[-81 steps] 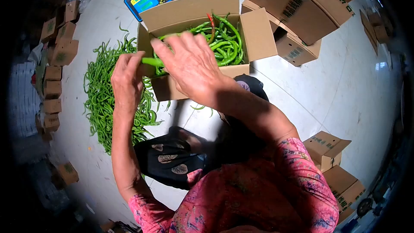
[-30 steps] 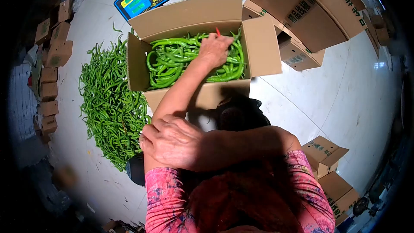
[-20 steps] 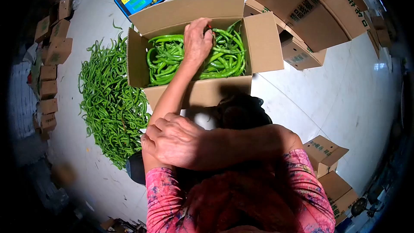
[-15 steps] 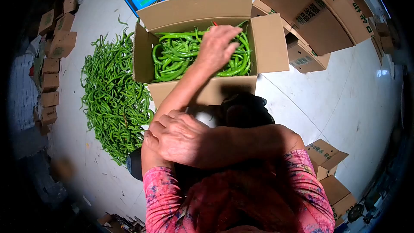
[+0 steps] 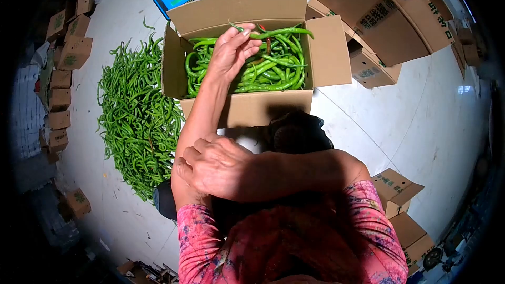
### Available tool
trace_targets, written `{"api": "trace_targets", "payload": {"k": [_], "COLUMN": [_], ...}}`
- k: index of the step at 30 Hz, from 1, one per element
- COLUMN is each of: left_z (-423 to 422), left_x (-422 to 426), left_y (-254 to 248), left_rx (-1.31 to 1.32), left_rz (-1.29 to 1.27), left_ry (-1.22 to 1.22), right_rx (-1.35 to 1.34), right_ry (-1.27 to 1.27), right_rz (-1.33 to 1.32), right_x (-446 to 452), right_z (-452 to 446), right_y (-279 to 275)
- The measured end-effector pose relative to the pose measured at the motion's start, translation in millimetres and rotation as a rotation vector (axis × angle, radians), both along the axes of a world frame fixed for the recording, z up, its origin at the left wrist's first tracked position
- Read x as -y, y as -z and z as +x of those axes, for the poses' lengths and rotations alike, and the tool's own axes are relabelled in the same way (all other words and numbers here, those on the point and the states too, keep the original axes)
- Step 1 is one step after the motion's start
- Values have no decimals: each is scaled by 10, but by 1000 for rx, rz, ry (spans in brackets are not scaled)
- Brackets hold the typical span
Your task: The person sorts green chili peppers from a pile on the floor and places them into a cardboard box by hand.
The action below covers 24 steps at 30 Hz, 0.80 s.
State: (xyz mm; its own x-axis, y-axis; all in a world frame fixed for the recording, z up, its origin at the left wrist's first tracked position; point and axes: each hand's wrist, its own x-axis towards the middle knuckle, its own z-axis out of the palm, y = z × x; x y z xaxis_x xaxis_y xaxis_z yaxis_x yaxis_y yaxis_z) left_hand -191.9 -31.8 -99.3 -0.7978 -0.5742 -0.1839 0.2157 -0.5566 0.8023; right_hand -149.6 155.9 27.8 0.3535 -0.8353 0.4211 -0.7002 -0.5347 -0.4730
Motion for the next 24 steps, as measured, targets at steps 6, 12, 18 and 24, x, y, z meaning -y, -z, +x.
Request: {"api": "trace_targets", "payload": {"k": [6, 12, 18, 24], "left_z": [-180, -412, 46, 1254], "left_x": [-59, -44, 178, -78], "left_y": [62, 245, 58, -1324], "left_rx": [165, 750, 605, 608], "left_rz": [-129, -612, -1152, -752], "left_ry": [-185, -176, -539, 77], "right_rx": [-2, 0, -2, 272], "right_ry": [1, 124, 119, 217], "right_rz": [-3, -35, -120, 102], "right_x": [-4, 11, 91, 222], "right_z": [66, 97, -84, -304], "right_y": [73, 86, -64, -160]}}
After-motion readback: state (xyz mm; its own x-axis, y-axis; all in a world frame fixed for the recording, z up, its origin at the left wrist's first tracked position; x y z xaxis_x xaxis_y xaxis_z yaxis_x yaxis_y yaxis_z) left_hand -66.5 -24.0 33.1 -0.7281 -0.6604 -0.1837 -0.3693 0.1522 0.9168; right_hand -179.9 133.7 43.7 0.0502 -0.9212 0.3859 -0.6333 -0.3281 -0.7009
